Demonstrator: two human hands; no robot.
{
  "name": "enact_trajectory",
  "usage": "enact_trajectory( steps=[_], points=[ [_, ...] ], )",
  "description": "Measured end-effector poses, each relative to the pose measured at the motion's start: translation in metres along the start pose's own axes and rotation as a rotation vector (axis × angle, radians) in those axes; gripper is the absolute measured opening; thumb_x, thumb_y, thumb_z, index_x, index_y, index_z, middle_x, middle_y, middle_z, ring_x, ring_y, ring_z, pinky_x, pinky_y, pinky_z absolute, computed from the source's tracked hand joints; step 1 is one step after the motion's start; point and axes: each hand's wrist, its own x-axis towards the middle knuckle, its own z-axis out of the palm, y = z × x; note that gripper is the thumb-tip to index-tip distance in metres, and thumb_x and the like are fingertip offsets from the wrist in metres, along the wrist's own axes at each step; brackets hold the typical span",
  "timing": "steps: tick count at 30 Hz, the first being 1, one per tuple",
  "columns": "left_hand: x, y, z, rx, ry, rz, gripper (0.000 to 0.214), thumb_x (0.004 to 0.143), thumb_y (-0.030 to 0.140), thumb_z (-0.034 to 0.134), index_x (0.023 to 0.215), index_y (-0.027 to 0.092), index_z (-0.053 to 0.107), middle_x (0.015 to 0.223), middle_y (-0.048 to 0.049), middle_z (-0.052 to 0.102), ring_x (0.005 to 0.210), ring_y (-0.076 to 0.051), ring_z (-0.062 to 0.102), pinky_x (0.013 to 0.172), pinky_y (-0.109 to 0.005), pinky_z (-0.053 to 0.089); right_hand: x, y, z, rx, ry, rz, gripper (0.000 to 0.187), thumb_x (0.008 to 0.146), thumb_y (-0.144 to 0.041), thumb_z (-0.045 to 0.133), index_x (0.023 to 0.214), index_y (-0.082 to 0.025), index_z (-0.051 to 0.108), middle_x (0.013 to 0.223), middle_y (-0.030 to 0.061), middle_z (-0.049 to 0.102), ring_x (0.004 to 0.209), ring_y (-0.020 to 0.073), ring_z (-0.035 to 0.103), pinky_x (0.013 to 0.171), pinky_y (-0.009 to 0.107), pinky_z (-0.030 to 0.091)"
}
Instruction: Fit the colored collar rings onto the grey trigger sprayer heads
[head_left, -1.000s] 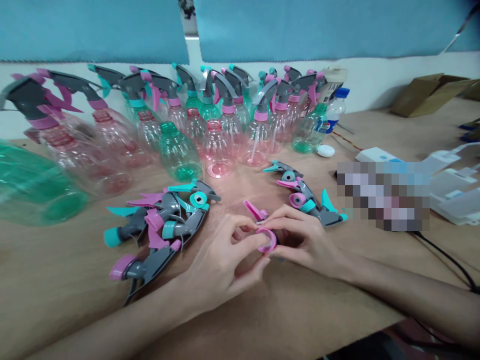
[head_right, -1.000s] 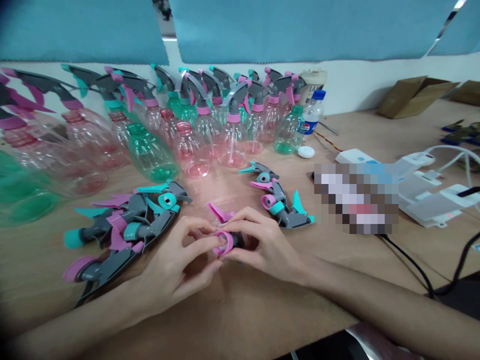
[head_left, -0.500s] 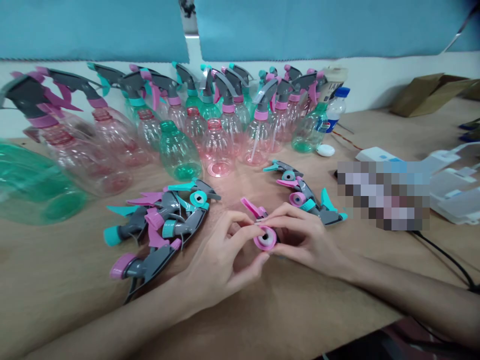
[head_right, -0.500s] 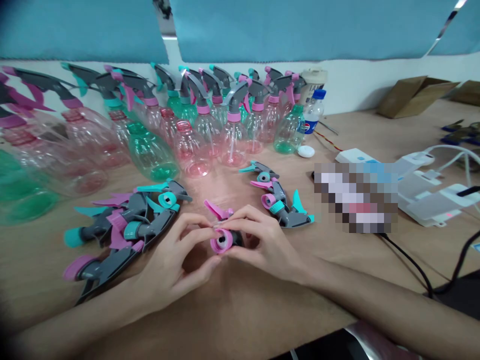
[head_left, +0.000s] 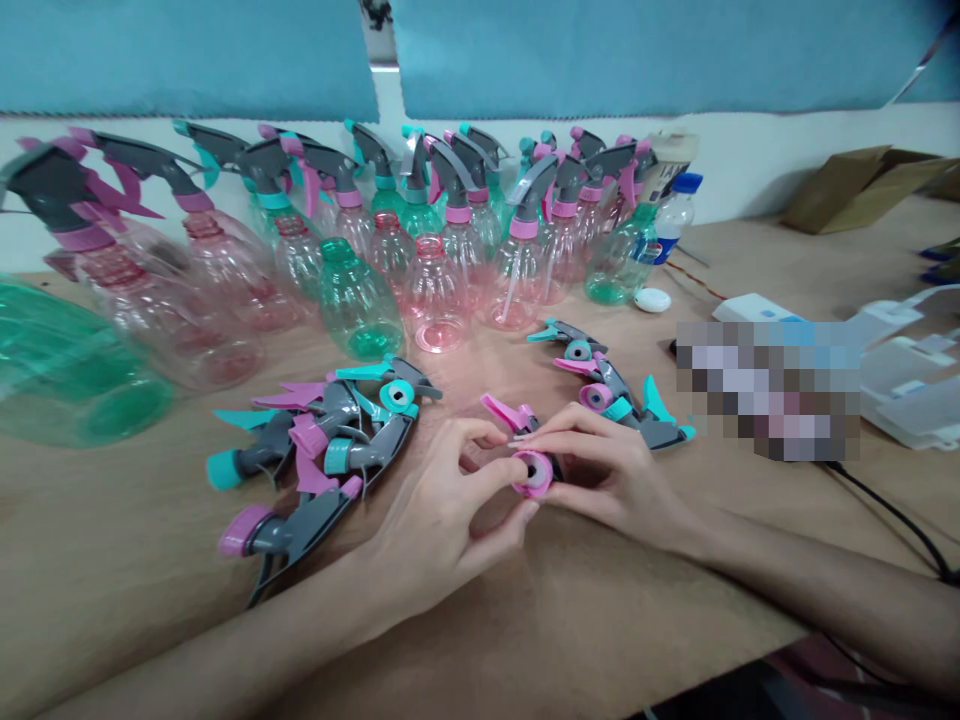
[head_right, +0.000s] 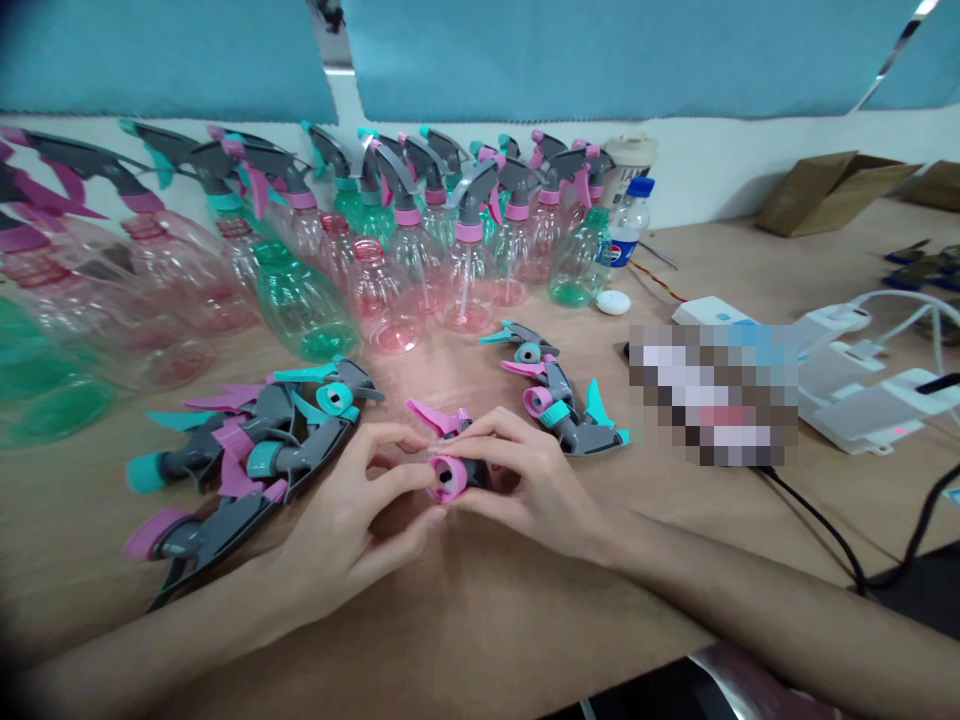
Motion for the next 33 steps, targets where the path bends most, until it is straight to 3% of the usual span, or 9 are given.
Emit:
enact_trajectory(
  steps=[7,14,18,21,26,29,33],
  points=[
    [0.000,0.002,0.001,0.023,0.046,-0.045,0.026,0.084,0.021,0.059,0.110,0.021,0.054,0.108,-0.0057,0.047,0.085,-0.015,0.054,0.078,-0.032,0.049,0.001,0.001,0.000,0.054,0.020,0.039,0.030,0.079,-0.030,0.068,0.108,-0.025,0.065,0.097,0.0051,0.061,0.083,0.0179,0.062,0.066,0.031,0.055],
    [-0.001,0.001,0.000,-0.002,0.024,-0.020,0.027,0.087,0.019,0.056,0.114,0.021,0.053,0.109,-0.0059,0.048,0.087,-0.015,0.054,0.081,-0.032,0.049,0.002,-0.001,0.001,0.001,0.007,0.046,0.029,0.077,-0.030,0.070,0.104,-0.022,0.065,0.096,0.0052,0.061,0.084,0.0181,0.062,0.066,0.030,0.055],
    [-0.005,0.000,0.001,0.022,0.128,-0.008,0.029,0.087,0.018,0.056,0.115,0.020,0.049,0.106,-0.0060,0.050,0.096,-0.018,0.054,0.084,-0.034,0.048,0.003,0.001,0.002,-0.014,0.013,0.047,0.027,0.079,-0.031,0.068,0.104,-0.023,0.064,0.100,0.0063,0.059,0.088,0.0188,0.061,0.070,0.031,0.055],
    [-0.008,0.000,0.002,0.000,0.177,0.037,0.023,0.088,0.018,0.055,0.109,0.019,0.048,0.102,-0.0057,0.052,0.092,-0.017,0.056,0.078,-0.031,0.050,0.005,0.003,0.001,-0.040,0.041,0.053,0.026,0.078,-0.033,0.069,0.102,-0.024,0.063,0.101,0.0066,0.059,0.093,0.0206,0.060,0.075,0.034,0.055],
    [-0.010,0.001,0.004,0.023,0.088,0.100,0.006,0.090,0.019,0.048,0.096,0.017,0.050,0.090,-0.0037,0.057,0.080,-0.015,0.057,0.071,-0.027,0.050,0.019,0.007,0.001,-0.095,0.140,0.122,0.024,0.079,-0.036,0.067,0.100,-0.024,0.065,0.103,0.0063,0.059,0.098,0.0226,0.059,0.082,0.041,0.055],
    [-0.010,0.002,0.005,0.054,0.051,0.093,0.008,0.092,0.019,0.044,0.092,0.016,0.051,0.084,-0.0030,0.059,0.076,-0.015,0.058,0.069,-0.028,0.050,0.037,0.006,0.003,-0.034,0.198,0.166,0.022,0.079,-0.038,0.067,0.097,-0.024,0.066,0.105,0.0062,0.057,0.095,0.0212,0.061,0.076,0.038,0.058],
    [-0.011,0.002,0.006,0.083,0.013,0.080,0.011,0.092,0.019,0.042,0.092,0.017,0.053,0.085,-0.0035,0.061,0.076,-0.015,0.059,0.068,-0.028,0.051,0.068,-0.003,0.007,-0.085,0.227,0.100,0.025,0.078,-0.040,0.068,0.095,-0.022,0.067,0.104,0.0070,0.058,0.090,0.0203,0.063,0.069,0.035,0.059]
  ],
)
